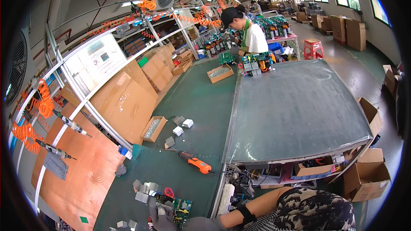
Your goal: Assembling electronic components onto a circuit board and securing them with an electric screwdriver.
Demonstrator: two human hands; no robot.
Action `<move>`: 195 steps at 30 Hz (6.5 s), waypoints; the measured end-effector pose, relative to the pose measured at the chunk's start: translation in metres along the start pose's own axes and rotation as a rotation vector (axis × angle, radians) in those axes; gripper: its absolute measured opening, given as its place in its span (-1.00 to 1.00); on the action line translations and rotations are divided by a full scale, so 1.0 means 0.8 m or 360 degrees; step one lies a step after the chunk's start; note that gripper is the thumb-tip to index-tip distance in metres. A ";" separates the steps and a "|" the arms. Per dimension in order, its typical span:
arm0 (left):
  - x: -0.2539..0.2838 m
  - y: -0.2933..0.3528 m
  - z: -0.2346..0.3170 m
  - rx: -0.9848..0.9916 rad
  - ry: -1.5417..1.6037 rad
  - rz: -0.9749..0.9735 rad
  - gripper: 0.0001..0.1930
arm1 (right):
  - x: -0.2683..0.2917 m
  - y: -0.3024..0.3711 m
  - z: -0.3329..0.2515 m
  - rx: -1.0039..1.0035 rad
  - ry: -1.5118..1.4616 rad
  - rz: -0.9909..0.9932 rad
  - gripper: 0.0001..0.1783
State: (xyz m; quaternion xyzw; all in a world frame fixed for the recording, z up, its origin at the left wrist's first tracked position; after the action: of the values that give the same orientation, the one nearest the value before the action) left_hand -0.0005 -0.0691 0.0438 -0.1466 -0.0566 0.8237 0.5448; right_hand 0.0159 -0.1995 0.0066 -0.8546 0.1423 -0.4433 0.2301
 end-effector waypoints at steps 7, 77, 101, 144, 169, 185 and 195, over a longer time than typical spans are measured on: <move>-0.039 -0.007 -0.010 0.0046 -0.0292 -0.0063 -0.59 | 0.005 0.025 0.023 0.0014 -0.0103 0.0123 -0.71; 0.128 0.027 -0.050 0.0290 -0.2193 -0.0308 0.01 | 0.039 0.050 0.146 -0.0666 0.0496 0.0359 -0.92; 0.143 0.063 0.095 -0.0355 -0.0725 0.0804 -0.61 | 0.021 0.076 0.161 -0.0510 0.0412 0.0254 -0.83; 0.107 0.149 -0.047 0.0305 -0.2424 0.0454 -0.44 | 0.139 -0.171 0.247 -0.0872 0.0343 -0.0517 -0.69; 0.108 0.151 -0.058 0.0499 -0.2256 0.0639 -0.34 | 0.196 -0.034 0.271 -0.0929 -0.2113 0.0473 -0.43; 0.094 0.148 -0.048 0.0423 -0.2390 0.0523 -0.33 | 0.083 0.098 0.209 -0.0758 -0.2126 0.0498 -0.51; 0.087 0.144 -0.047 0.0294 -0.2480 0.0492 -0.37 | 0.077 0.098 0.223 -0.0594 -0.2181 0.0530 -0.49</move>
State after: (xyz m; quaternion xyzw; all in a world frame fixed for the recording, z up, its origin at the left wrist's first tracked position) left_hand -0.1157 -0.0539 -0.0332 0.5106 -0.3315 0.7567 0.2383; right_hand 0.1943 -0.2466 -0.0811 -0.9322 0.1677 0.2637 0.1825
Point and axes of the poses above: each hand's wrist, its own y-axis away from the middle knuckle, its own x-axis out of the back of the hand, z = x × y, the point moved 2 cm from there along -y, towards the middle knuckle, and after that the axes turned 10 degrees about -z, right-handed, at the moved point
